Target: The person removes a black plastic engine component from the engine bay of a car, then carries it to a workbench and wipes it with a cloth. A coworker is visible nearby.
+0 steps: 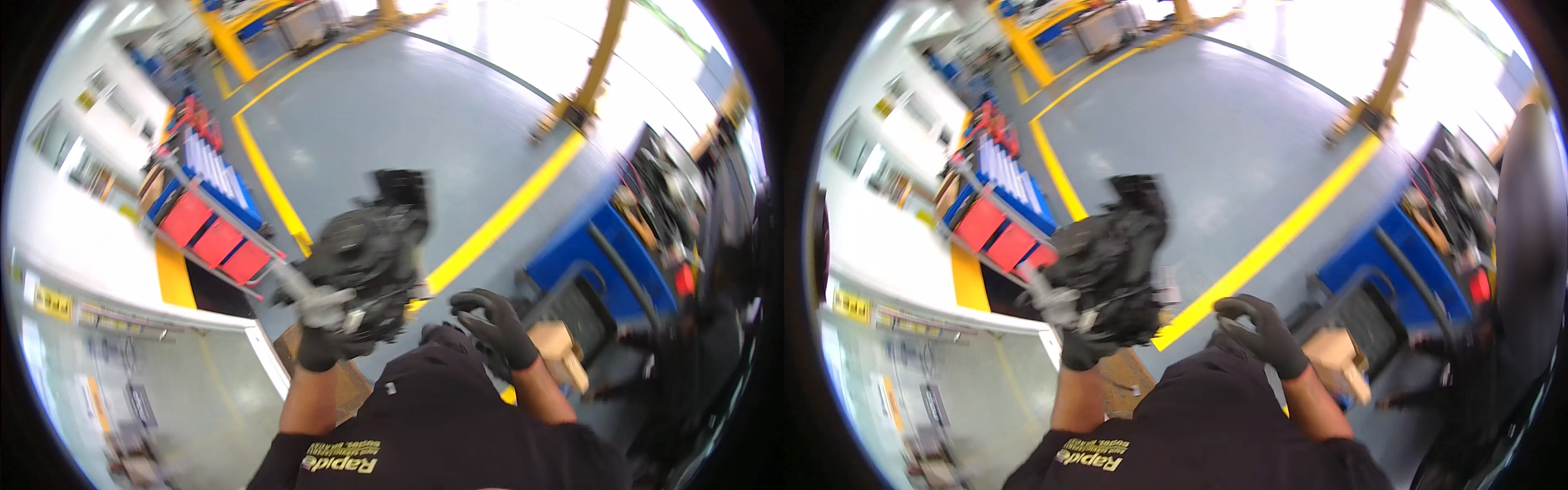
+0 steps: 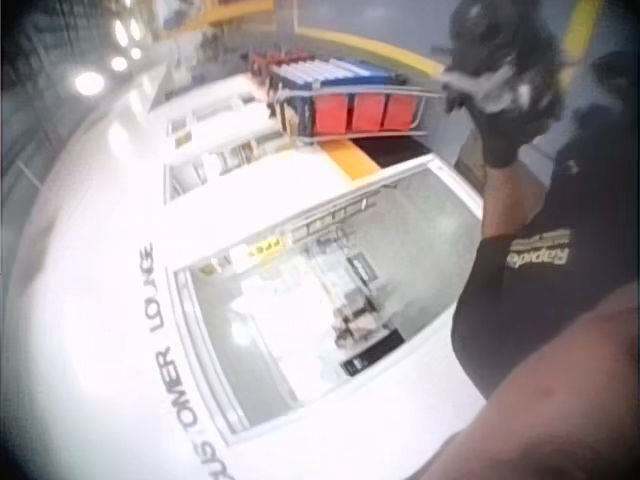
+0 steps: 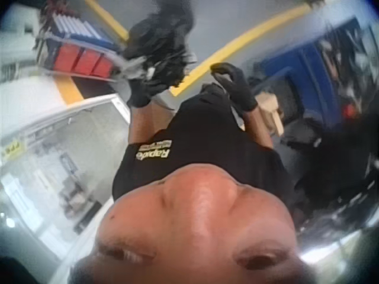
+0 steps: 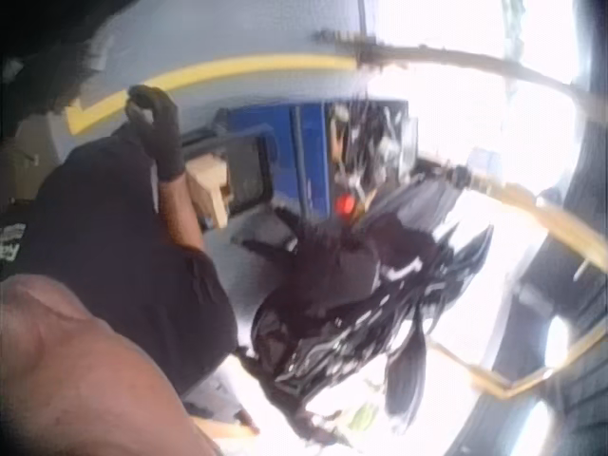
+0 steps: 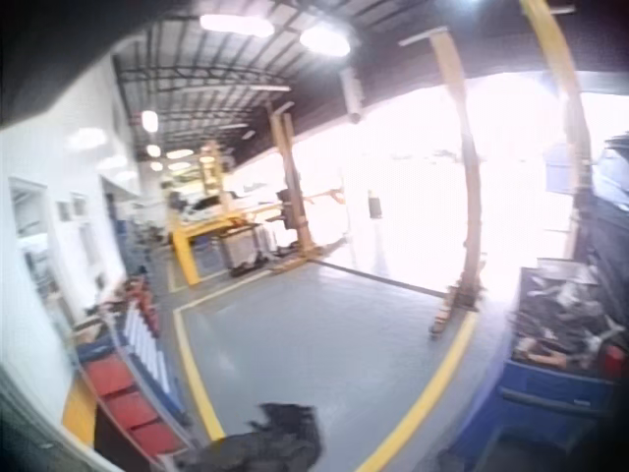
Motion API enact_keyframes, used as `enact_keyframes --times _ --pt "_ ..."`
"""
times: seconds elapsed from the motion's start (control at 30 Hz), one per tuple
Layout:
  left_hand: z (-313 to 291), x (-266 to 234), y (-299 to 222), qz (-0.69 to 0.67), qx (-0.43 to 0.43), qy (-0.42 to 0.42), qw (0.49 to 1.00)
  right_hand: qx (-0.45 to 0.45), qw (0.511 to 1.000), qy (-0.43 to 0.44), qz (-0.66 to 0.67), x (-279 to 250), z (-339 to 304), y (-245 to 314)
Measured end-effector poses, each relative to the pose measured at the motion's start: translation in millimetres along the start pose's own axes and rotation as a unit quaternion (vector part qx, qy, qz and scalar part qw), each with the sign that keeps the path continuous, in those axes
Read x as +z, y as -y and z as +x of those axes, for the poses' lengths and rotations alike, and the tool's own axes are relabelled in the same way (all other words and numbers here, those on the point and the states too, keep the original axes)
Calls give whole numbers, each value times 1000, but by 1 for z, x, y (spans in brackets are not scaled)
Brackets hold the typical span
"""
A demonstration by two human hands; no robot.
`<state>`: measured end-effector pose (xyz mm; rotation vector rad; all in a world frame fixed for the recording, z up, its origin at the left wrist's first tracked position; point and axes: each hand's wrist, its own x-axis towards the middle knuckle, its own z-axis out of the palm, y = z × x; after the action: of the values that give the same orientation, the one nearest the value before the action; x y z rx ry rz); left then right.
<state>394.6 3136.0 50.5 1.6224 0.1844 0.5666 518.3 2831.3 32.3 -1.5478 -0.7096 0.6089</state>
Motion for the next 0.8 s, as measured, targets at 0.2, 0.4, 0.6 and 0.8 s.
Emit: enact_keyframes --times 0.2,0.4,0.6,0.8 --pt "191 -11 26 -31 82 114 990 -172 981 -70 56 12 208 18" --pt "360 -27 24 -147 107 51 982 -88 992 23 84 -8 411 35" --pt "550 -81 68 -6 203 31 979 -170 981 -46 85 -2 618 52" --pt "760 -135 94 -164 147 100 970 -236 948 -204 60 -3 840 50"
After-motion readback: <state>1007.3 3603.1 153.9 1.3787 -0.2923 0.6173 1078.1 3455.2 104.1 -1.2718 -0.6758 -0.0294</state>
